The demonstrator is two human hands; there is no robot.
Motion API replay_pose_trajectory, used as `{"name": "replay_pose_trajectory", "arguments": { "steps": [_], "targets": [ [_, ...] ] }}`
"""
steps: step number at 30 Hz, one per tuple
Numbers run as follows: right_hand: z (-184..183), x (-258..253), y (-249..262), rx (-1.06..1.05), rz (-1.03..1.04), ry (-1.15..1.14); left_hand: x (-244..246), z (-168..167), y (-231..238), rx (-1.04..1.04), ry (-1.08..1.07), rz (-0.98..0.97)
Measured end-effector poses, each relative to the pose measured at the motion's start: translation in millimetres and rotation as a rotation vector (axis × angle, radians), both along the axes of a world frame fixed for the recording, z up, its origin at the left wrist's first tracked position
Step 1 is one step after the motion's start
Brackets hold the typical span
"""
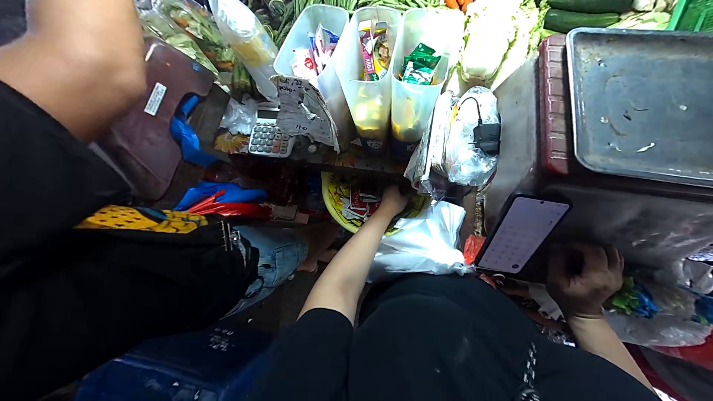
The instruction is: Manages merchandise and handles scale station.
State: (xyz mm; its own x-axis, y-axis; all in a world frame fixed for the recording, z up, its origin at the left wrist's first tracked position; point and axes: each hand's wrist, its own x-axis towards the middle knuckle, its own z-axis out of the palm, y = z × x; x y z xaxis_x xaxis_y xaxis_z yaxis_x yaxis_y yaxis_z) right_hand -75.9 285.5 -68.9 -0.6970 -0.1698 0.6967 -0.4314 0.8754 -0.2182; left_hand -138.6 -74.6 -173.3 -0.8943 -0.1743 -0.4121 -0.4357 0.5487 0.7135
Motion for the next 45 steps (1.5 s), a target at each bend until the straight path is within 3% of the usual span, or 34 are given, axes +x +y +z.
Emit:
{"name": "replay_pose_trajectory", "arguments": {
  "steps": [9,15,22,30,34,36,39,45],
  "targets": [
    [-0.4,0.4,0.9,0.021,-0.015,0.010,11.2,-9.2,-14.6,0.252,0.117,0.136],
    [-0.5,0.9,1.0,0.023,-0.023,-0.002,38.7,15.1,-15.0,0.207,0.067,0.018],
    [1.9,1.2,-1.3,0.018,-0.021,0.003,39.7,5.8,-8.2,-0.053,0.384,0.023],
    [-1.4,0.2,1.5,0.016,-0.026,0.003,46.4,-0.6,-19.8,0.262,0.453,0.096],
    [-1.9,-0.5,0.8,0.025,-0.025,0.010,43.0,-11.2,-20.9,0.159,0.545,0.156],
    [-2.5,0.2,1.1,0.029,-0.020,0.007,36.2,-15.9,-19.7,-0.009,0.503,0.110],
    [-0.8,0.0,-0.2,0.035,-0.023,0.018,24.9,-8.8,-15.3,-0.188,0.272,-0.056],
    [-1.1,-0.5,-0.1,0.023,-0.023,0.014,8.0,6.1,-8.4,-0.209,0.066,-0.152]
  ]
}}
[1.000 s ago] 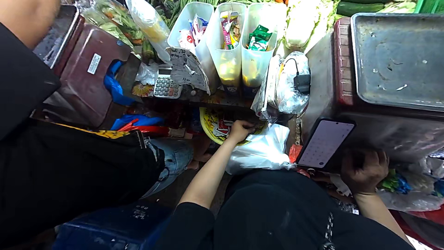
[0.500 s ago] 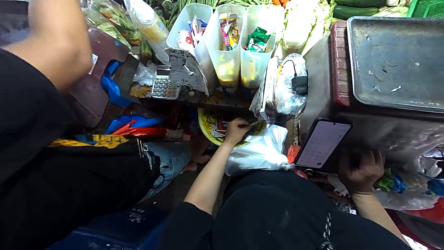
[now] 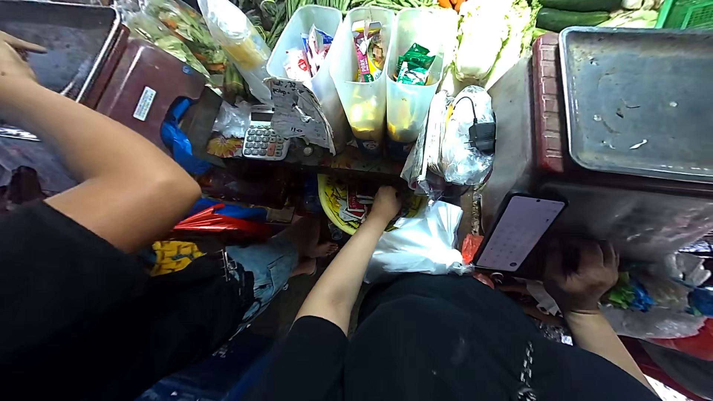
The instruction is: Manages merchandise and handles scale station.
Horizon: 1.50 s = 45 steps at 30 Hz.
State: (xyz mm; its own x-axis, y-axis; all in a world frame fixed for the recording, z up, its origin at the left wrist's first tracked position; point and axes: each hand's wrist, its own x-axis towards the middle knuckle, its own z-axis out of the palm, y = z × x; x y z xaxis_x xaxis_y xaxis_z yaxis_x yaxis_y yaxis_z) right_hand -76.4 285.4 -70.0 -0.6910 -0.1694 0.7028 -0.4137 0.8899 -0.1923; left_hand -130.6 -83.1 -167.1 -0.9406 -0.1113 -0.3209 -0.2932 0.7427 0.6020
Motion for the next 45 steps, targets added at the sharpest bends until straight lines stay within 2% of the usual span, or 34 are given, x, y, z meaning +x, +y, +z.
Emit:
{"name": "replay_pose_trajectory", "arguments": {
  "steps": [5,7,11,14,18,20,25,28,32,35,38,41,45],
  "targets": [
    [0.6,1.3,-0.3,0.003,-0.010,-0.015,7.2,-1.5,4.0,0.014,0.058,0.108],
    [0.0,1.7,0.0,0.003,-0.009,-0.015,10.2,-2.1,4.8,-0.002,-0.008,0.140],
    [-0.4,1.1,0.1,0.004,-0.007,-0.011,0.5,14.9,9.5,-0.015,-0.225,0.013],
    [0.0,0.4,0.3,0.003,-0.006,-0.014,-3.2,23.0,18.4,0.022,-0.271,-0.032],
    [0.2,0.6,-0.6,-0.005,0.006,-0.014,-3.4,16.8,5.2,0.061,-0.284,-0.097],
    [1.2,0.6,-0.4,-0.003,0.006,-0.012,0.2,17.5,0.3,0.019,-0.282,-0.121],
    [-0.3,2.3,1.0,-0.008,-0.001,-0.020,10.8,12.9,-18.3,-0.330,-0.262,0.030],
    [-0.2,1.8,1.3,-0.006,0.003,-0.012,6.9,4.1,-29.9,-0.447,-0.286,0.026],
    [0.0,1.7,1.7,-0.013,0.001,-0.013,-6.1,3.4,-36.5,-0.451,-0.407,-0.053],
    [0.3,0.7,2.8,-0.013,0.012,-0.018,-11.0,11.0,-39.8,-0.444,-0.419,-0.078],
    [0.1,0.0,3.6,-0.023,0.025,-0.023,-9.3,25.9,-48.3,-0.450,-0.464,-0.187],
    [-1.4,0.8,4.6,-0.026,0.018,-0.026,2.7,26.9,-51.1,-0.418,-0.472,-0.272],
    [-2.9,-0.1,4.1,-0.027,0.013,-0.011,17.0,27.7,-40.7,-0.409,-0.496,-0.219]
  ]
}}
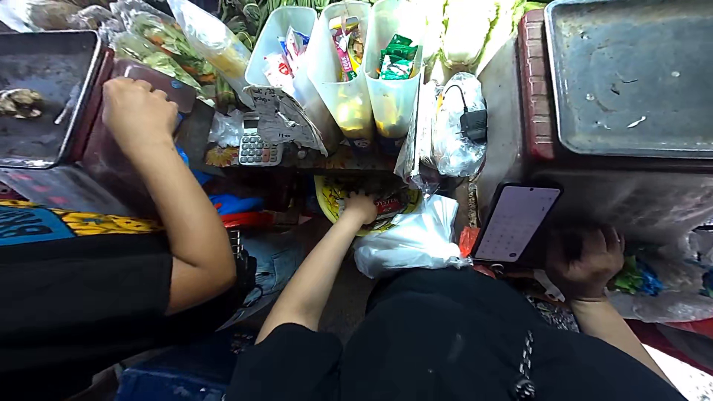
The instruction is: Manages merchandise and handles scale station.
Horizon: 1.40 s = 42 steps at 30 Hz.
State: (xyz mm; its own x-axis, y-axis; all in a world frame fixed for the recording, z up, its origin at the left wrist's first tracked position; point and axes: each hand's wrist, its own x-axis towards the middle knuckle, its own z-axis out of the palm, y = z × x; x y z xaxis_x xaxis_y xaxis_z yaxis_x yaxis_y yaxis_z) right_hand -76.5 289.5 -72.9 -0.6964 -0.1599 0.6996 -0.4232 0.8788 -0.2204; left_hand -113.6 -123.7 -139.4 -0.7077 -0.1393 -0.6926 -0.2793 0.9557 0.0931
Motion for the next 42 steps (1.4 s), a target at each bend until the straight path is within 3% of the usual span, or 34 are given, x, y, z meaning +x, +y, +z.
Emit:
{"name": "replay_pose_trajectory", "arguments": {
  "steps": [7,17,29,31,35,42],
  "targets": [
    [1.8,-0.1,-0.3,0.005,-0.001,0.000,-11.2,-13.4,18.6,-0.079,-0.025,0.047],
    [1.4,-1.1,-0.7,-0.004,-0.014,-0.005,-31.6,25.6,8.2,0.049,-0.172,0.002],
    [-0.3,-1.2,0.0,-0.006,0.006,0.005,-21.8,-8.2,14.1,-0.193,-0.047,0.209],
    [-0.4,-1.4,0.1,-0.008,0.012,0.009,-16.8,-11.8,14.5,-0.259,-0.047,0.181],
    [0.0,-1.3,-0.2,-0.005,0.010,0.015,-12.3,-19.3,22.3,-0.427,-0.091,-0.105],
    [-1.3,-1.0,0.7,-0.011,0.003,0.009,-17.8,-33.6,35.3,-0.556,-0.186,0.006]
  ]
}}
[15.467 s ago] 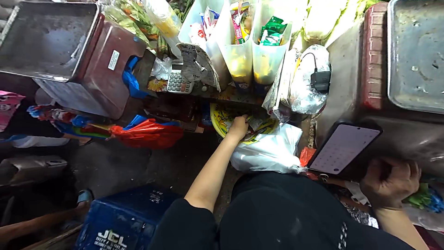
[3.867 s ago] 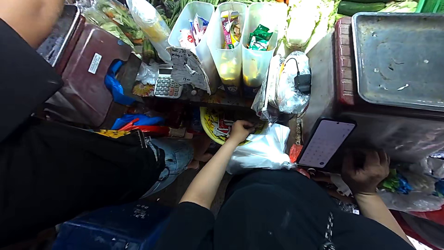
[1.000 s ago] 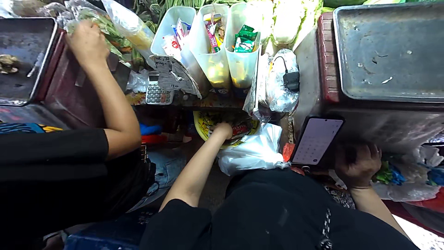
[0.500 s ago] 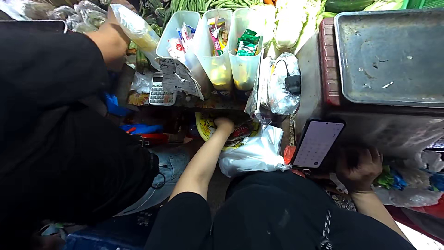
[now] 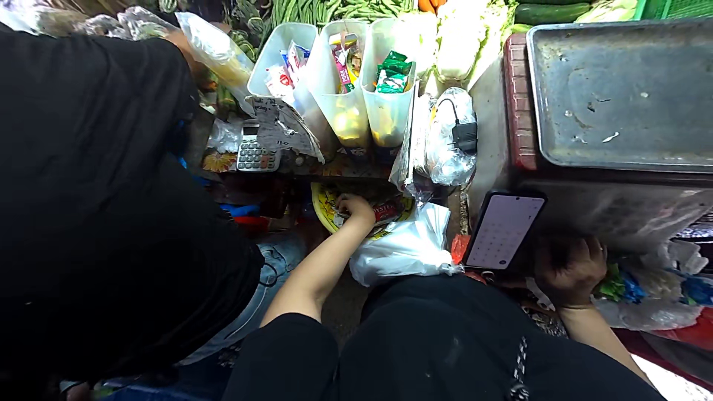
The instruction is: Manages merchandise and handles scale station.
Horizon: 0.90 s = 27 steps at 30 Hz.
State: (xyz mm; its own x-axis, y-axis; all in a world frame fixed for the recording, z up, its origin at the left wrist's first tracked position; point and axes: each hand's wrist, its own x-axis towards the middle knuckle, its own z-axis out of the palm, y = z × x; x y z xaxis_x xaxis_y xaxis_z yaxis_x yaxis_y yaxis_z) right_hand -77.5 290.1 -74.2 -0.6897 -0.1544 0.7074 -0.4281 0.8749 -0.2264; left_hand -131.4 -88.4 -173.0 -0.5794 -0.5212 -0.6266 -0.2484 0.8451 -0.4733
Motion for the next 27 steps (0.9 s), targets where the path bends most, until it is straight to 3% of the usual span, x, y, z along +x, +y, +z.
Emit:
{"name": "replay_pose_trajectory", "arguments": {
  "steps": [8,12,16,22,27],
  "targets": [
    [0.5,0.0,-0.3,-0.008,0.001,-0.005,15.6,12.7,-6.9,0.073,0.072,0.149],
    [1.7,-0.4,-1.5,-0.007,-0.003,0.001,30.1,22.4,-15.7,0.180,0.117,-0.007],
    [0.7,-0.4,-1.8,-0.007,-0.006,-0.003,33.0,35.6,-16.5,0.246,0.194,0.055],
    [1.5,-0.9,-2.1,-0.011,-0.004,0.003,24.3,45.8,-7.1,0.217,0.165,-0.037],
    [1.4,-1.0,-2.4,-0.014,0.002,0.010,8.8,35.9,0.5,0.389,0.252,-0.114]
  ]
}}
